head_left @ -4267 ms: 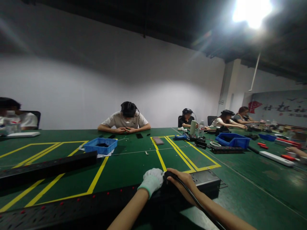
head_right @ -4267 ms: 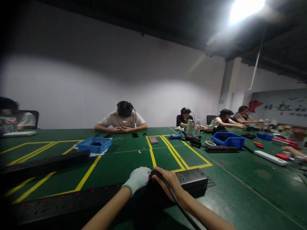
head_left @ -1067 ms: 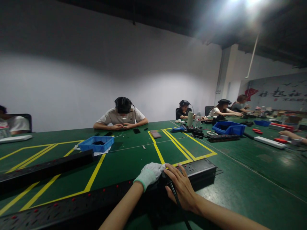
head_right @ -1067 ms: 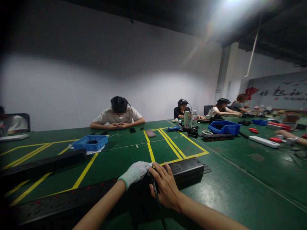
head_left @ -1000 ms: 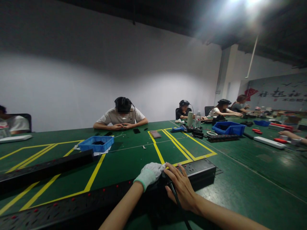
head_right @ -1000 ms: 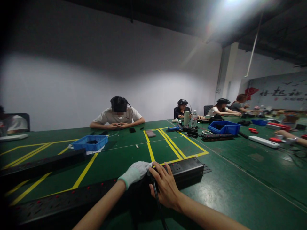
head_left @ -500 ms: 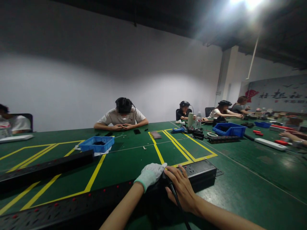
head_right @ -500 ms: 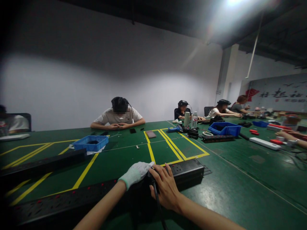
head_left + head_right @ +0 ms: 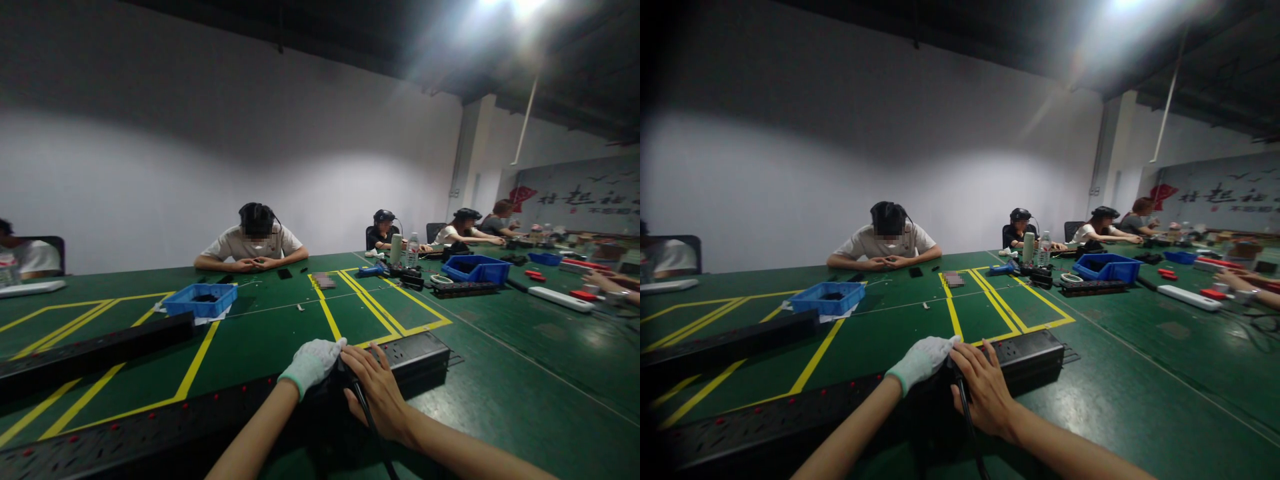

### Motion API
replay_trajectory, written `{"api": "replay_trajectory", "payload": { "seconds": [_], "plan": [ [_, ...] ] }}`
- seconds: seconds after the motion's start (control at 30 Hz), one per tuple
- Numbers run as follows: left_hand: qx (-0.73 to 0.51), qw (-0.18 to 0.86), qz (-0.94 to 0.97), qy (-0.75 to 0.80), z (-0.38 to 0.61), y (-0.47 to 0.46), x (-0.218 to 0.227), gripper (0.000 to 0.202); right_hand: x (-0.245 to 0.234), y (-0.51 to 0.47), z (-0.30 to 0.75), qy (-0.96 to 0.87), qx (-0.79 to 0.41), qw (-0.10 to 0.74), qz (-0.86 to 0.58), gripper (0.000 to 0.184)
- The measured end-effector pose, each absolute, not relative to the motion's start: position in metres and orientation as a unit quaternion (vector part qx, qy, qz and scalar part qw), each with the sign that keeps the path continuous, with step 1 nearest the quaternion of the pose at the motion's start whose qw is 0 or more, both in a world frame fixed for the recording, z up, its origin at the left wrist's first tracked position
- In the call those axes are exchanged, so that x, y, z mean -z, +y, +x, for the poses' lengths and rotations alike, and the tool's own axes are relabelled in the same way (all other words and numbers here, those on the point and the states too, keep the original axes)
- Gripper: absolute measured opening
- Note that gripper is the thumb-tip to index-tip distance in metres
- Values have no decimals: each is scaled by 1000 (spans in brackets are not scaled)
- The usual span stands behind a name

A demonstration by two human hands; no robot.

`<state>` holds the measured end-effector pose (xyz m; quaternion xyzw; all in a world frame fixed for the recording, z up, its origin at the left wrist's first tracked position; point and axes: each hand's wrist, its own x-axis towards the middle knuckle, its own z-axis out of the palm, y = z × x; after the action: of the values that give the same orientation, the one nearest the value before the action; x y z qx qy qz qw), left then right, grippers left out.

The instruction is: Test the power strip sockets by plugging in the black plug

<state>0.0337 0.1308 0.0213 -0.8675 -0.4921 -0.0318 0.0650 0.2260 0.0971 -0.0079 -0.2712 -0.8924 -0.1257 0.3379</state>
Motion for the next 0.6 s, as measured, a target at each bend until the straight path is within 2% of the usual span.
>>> {"api": "replay_trajectory", "payload": {
  "seconds": [0.6],
  "plan": [
    [28,65,-868,-491,32,129,-23,40,8,97,226,-889,128,351,-265,63]
  ]
}}
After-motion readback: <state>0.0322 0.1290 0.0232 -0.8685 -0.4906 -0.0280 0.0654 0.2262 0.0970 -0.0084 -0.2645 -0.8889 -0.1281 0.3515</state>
